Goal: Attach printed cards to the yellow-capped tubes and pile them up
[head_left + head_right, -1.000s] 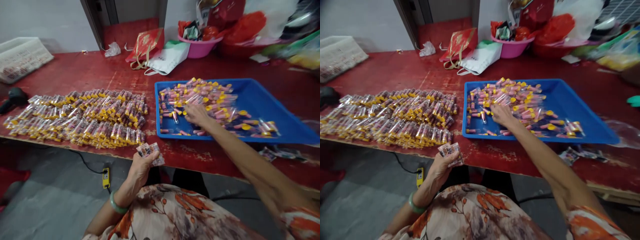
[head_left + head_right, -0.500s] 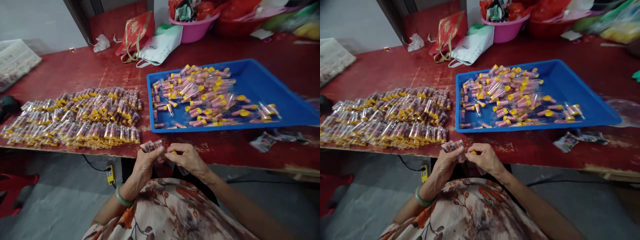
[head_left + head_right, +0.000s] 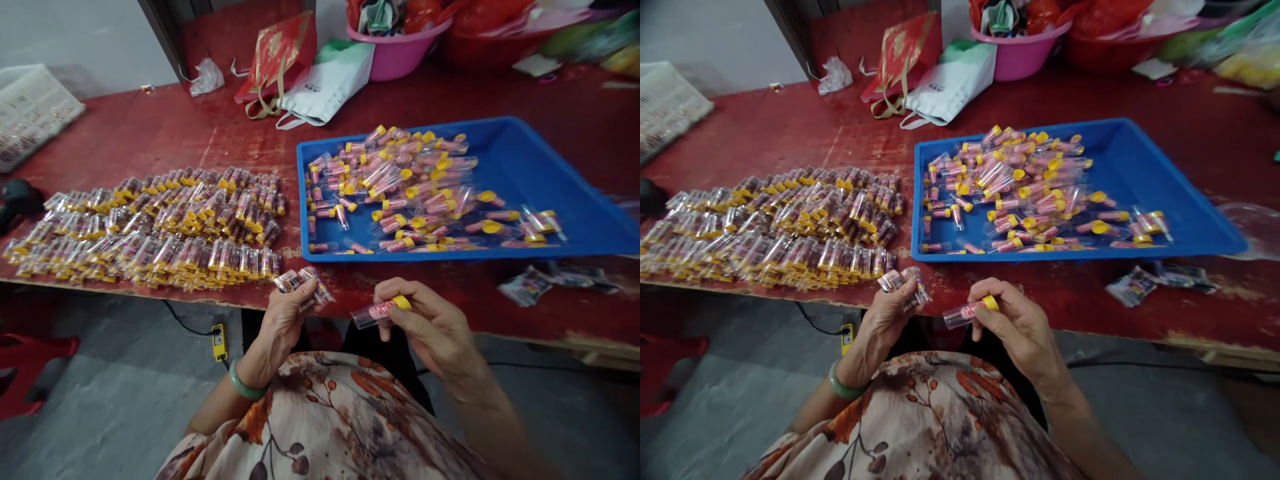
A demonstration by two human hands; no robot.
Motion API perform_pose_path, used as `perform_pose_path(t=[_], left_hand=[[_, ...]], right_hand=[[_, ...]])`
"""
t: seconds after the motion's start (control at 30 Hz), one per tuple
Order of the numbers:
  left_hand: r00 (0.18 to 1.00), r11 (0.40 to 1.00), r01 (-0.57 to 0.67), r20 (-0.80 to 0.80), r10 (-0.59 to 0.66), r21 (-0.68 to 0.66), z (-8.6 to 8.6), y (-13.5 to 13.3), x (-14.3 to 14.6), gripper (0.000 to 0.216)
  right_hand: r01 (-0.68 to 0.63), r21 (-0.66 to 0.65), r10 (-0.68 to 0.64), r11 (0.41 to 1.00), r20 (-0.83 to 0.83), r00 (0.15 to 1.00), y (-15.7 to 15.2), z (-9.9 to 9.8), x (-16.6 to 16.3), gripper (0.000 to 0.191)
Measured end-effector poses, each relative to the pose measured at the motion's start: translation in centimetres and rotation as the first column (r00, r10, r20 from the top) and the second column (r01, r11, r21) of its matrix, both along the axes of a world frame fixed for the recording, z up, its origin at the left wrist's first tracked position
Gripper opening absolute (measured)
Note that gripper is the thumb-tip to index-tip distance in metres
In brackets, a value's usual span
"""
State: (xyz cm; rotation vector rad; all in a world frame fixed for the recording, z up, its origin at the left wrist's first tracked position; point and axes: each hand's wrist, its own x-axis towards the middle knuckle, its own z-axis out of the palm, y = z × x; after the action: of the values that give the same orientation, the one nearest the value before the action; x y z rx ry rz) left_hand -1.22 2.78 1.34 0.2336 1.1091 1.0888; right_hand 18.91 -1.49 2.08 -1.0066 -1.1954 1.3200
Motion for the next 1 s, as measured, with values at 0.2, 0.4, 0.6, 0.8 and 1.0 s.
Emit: perform_pose_path(t=[0.2,0.4,0.6,0.8,1.0], left_hand=[[0.996,0.995,0.078,0.044,-0.075,-0.057,0.3,-0.5,0.4,0.04],[0.995,0.99,0.063,0.089,-0.052,-0.123,1.1,-0.9,0.7,0.038],[0.991,0.996,0.063,0.124,-0.055,-0.063,1.0,-1.3,0.7,0.029],[0.991,0.99,0.098,0.107,-0.087,-0.106,0.8,-1.6,0.4,0.032],[0.993,0.992,0.051,0.11,-0.038,-0.115,0.3,-1.4,0.0,0.035]], right_hand=[[0.108,0.196,-0.125,0.975,0.077,0.989,-1.2,0.0,-1.8,0.014],[0.182,0.566,-0.441,0.804,0.363,0.821,-1.8,-0.7,-2.5,0.022],[0.079,0.803,-0.629,0.59,0.396,0.669,-2.6,-1.2,-3.6,0.044],[0.246,0.681,-0.564,0.69,0.293,0.772,-2.4,-1.6,-4.2,0.028],[0.314,0.647,-0.587,0.695,0.259,0.767,-2.6,-1.5,-3.8,0.029]])
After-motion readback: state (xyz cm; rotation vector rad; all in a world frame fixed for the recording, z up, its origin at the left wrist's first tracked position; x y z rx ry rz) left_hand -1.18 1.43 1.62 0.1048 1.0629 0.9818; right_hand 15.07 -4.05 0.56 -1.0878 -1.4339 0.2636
